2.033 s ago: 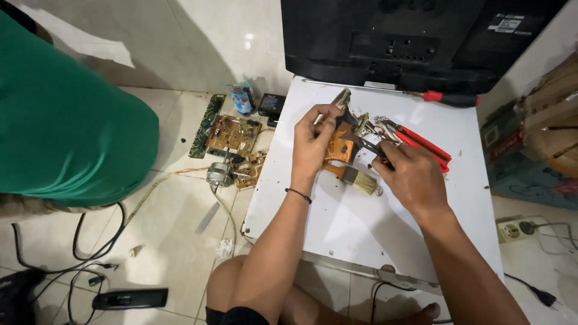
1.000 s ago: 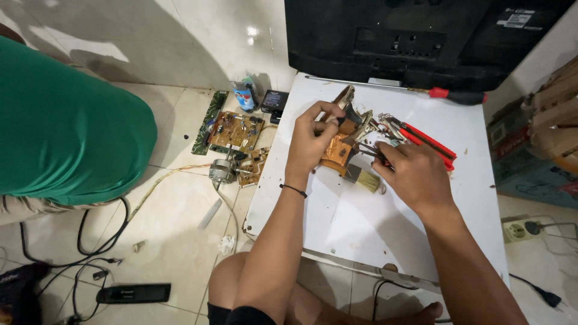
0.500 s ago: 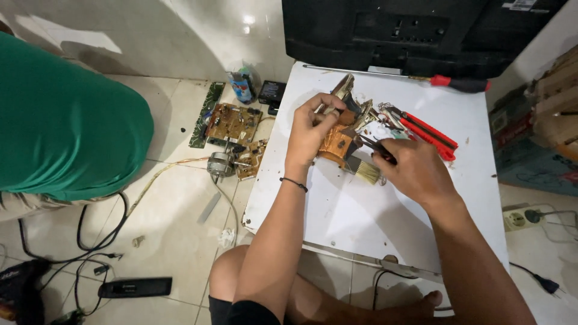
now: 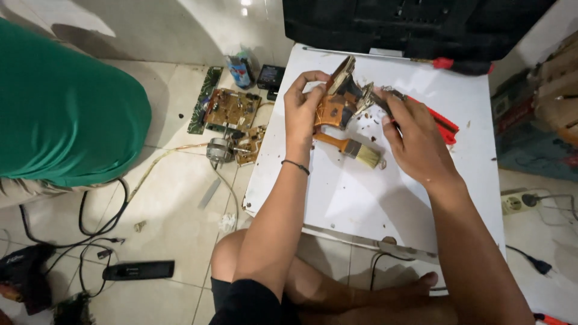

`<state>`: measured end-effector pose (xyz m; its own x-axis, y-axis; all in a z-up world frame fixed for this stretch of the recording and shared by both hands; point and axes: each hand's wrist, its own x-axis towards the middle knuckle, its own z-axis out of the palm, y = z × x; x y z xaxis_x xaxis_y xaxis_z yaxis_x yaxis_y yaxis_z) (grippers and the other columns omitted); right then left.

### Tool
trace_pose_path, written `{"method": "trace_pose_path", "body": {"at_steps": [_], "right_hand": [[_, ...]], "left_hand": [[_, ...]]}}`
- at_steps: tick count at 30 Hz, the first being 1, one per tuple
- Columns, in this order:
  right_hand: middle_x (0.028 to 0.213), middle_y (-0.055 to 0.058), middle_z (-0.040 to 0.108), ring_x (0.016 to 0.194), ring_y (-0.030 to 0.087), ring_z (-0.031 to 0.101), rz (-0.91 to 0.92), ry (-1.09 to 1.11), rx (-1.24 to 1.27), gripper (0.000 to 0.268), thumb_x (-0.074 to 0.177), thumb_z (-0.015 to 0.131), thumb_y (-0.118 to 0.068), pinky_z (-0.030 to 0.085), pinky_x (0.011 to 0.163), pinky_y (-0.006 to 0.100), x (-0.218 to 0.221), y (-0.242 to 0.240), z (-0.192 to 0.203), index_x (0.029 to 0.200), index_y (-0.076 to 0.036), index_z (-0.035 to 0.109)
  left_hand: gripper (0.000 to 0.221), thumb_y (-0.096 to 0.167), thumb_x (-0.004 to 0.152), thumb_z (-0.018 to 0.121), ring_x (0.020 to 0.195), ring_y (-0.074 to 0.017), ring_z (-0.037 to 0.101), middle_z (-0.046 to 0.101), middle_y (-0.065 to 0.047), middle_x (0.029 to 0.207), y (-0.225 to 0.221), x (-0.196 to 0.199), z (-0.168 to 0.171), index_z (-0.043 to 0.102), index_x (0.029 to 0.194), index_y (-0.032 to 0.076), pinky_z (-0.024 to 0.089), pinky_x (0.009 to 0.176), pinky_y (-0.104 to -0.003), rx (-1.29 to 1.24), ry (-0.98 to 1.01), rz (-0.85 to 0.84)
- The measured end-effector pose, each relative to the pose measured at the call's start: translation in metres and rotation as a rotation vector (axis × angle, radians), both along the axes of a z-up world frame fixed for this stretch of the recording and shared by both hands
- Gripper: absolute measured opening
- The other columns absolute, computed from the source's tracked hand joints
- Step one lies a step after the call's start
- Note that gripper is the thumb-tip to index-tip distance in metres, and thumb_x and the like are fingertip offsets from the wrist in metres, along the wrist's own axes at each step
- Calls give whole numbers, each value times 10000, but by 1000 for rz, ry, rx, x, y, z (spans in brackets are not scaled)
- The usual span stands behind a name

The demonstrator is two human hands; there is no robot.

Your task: Removing insulation tape from an electronic transformer using pliers and then cleaning it with a brush.

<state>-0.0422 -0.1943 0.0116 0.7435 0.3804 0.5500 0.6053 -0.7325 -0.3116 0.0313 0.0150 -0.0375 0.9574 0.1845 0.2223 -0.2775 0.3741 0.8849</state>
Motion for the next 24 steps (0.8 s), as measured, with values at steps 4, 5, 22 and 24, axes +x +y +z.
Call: {"method": "trace_pose_path", "body": {"at_steps": [4,5,22,24], "right_hand": [[868,116,590,826,301,670,-39,-259,-125,423,1001,626,-91,594,698,375,20,-12,-33,1424,-95,651],[861,71,587,807,291,677,-90,-352,-192,397,951,673,-174,591,666,392,29,-16,-42,1348,-151,687],[972,10,619,914,197,604,-350,-414,-452,374,967,787,-265,456,828,364,12,-3,-40,1337,-220,754],[947,31,630,897,227,638,-336,-382,-436,395,957,790,-261,508,849,381,12,-2,-39,1344,-205,734]], "left_hand": [[197,83,916,553,534,-207,683,693,-199,708,0,1,-4,646,1086,49,532,427,-266,-2,3,-5],[196,79,915,550,545,-215,685,694,-207,710,0,0,-2,650,1079,42,544,441,-280,-4,-13,-1],[169,-39,925,569,656,-82,606,721,-51,1021,0,-4,-5,672,1048,13,515,609,-192,206,-237,15],[167,-35,923,573,609,-81,593,731,-70,1010,1,-3,-3,667,1057,-3,486,553,-192,262,-277,21]]}}
